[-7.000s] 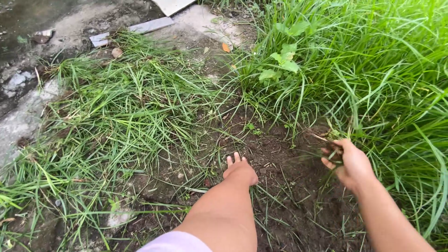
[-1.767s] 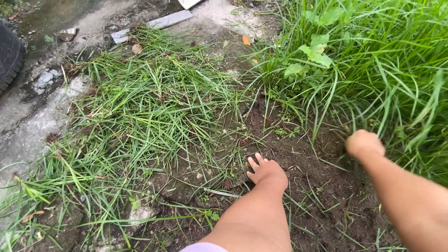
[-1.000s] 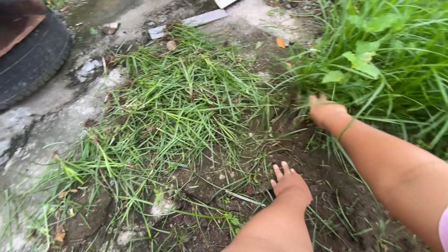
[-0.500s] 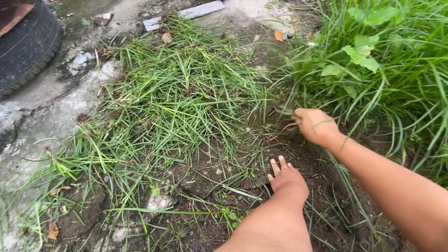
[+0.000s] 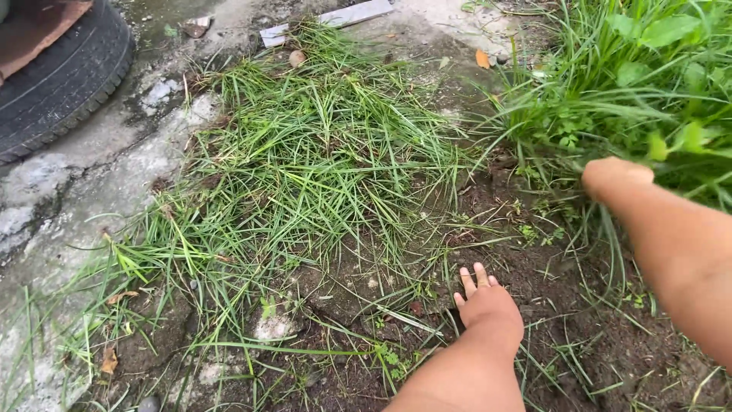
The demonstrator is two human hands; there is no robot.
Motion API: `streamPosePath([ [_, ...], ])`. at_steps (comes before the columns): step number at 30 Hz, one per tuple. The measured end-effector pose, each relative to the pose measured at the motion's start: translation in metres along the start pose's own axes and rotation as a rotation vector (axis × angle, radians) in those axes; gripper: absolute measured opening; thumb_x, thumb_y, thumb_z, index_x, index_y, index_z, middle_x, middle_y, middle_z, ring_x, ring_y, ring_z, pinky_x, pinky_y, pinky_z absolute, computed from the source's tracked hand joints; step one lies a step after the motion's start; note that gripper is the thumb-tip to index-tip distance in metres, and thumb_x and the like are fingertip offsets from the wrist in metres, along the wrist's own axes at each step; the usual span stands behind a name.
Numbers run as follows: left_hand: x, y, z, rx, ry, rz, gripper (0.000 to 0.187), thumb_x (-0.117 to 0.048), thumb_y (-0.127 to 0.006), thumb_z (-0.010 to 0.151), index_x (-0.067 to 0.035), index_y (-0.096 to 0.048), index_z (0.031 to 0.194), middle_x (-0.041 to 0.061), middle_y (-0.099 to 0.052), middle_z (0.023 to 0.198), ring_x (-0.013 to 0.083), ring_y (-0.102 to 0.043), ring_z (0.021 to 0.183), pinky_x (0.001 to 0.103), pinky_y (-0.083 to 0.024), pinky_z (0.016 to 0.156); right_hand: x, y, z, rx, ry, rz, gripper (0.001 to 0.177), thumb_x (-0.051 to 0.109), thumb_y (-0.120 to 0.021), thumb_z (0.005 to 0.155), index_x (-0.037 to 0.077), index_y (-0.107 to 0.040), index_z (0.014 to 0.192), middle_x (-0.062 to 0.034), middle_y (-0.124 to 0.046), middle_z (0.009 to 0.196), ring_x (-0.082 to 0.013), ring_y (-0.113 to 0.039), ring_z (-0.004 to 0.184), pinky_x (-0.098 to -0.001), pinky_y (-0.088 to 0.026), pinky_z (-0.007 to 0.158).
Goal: Pulling out weeds by hand from overgrown grass and soil in an outdoor garden area.
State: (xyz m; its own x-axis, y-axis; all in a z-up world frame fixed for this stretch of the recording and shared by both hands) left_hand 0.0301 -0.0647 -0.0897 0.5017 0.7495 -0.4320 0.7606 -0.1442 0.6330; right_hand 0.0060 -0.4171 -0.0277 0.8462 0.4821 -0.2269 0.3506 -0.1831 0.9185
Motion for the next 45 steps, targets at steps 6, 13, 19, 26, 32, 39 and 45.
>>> streamPosePath([
  [6,0.001,-0.011,0.007,-0.002,0.014,0.003,0.057,-0.013,-0.032,0.108,-0.019,-0.022,0.164,-0.003,0.008,0.175,0.0296,0.009,0.161,0.056,-0.010,0.127,-0.001,-0.040,-0.006,0.003,-0.043,0.080,0.033,0.017,-0.059,0.094,0.007,-0.078,0.118,-0.0180,-0.076,0.126,-0.0371,-0.075,0.111,-0.0488,-0.060,0.090],
  [13,-0.002,0.001,-0.002,-0.028,0.036,0.034,0.056,-0.011,-0.035,0.109,-0.017,-0.026,0.163,-0.003,0.007,0.176,0.0296,0.008,0.161,0.057,-0.014,0.126,0.019,-0.137,0.012,-0.139,0.019,0.023,0.031,0.026,-0.056,0.093,0.011,-0.083,0.101,-0.0122,-0.077,0.114,-0.0303,-0.076,0.104,-0.0435,-0.061,0.089],
  [19,0.004,-0.002,0.001,-0.018,0.004,0.062,0.061,-0.011,-0.040,0.106,-0.018,-0.023,0.164,-0.003,0.008,0.176,0.0284,0.006,0.161,0.054,-0.016,0.127,0.046,-0.157,-0.123,-0.224,-0.104,0.393,0.034,0.032,-0.057,0.097,0.006,-0.078,0.102,-0.0187,-0.073,0.113,-0.0384,-0.070,0.106,-0.0484,-0.057,0.093],
  [26,0.008,0.004,0.012,0.065,-0.046,0.173,0.085,-0.021,-0.060,0.096,-0.023,-0.014,0.167,0.000,0.016,0.175,0.0311,0.010,0.161,0.053,-0.025,0.125,-0.047,-0.033,-0.272,-0.190,-0.217,0.951,0.039,0.038,-0.059,0.100,0.001,-0.071,0.107,-0.0248,-0.074,0.094,-0.0394,-0.070,0.086,-0.0491,-0.053,0.082],
  [32,0.022,0.031,-0.003,0.163,0.040,0.067,0.112,-0.037,-0.078,0.093,-0.004,-0.002,0.168,0.026,-0.013,0.169,0.0370,-0.042,0.147,0.040,-0.039,0.119,-0.150,-0.006,-0.267,-0.045,-0.198,0.568,0.032,0.029,-0.063,0.100,-0.001,-0.073,0.105,-0.0278,-0.077,0.093,-0.0427,-0.074,0.081,-0.0481,-0.057,0.076],
  [39,0.025,0.085,-0.046,-0.083,-0.031,-0.084,0.037,-0.022,-0.064,0.090,-0.014,-0.073,0.125,0.014,-0.069,0.134,0.0352,-0.065,0.123,0.044,-0.054,0.105,-0.096,-0.006,-0.183,0.390,0.189,-0.477,0.034,0.000,-0.068,0.075,0.006,-0.083,0.105,-0.0175,-0.075,0.115,-0.0327,-0.074,0.106,-0.0395,-0.061,0.091],
  [45,0.018,0.101,-0.063,-0.113,-0.044,-0.029,0.033,-0.024,-0.068,0.089,-0.011,-0.073,0.120,0.015,-0.068,0.131,0.0359,-0.066,0.120,0.045,-0.055,0.102,0.022,0.292,-0.282,-0.171,0.241,1.143,0.090,0.055,-0.064,0.095,0.009,-0.016,0.156,-0.0167,-0.026,0.160,-0.0320,-0.059,0.122,-0.0486,-0.052,0.102],
])
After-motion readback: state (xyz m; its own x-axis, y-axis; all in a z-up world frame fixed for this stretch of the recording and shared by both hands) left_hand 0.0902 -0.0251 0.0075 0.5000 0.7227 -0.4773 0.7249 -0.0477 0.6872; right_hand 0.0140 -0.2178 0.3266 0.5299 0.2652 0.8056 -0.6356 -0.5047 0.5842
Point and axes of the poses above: each hand's wrist, its own z-axis towards the middle knuckle, its own y-axis out of the back of the hand, x = y × z, the point moved 10 cm from there along z, towards the middle knuckle
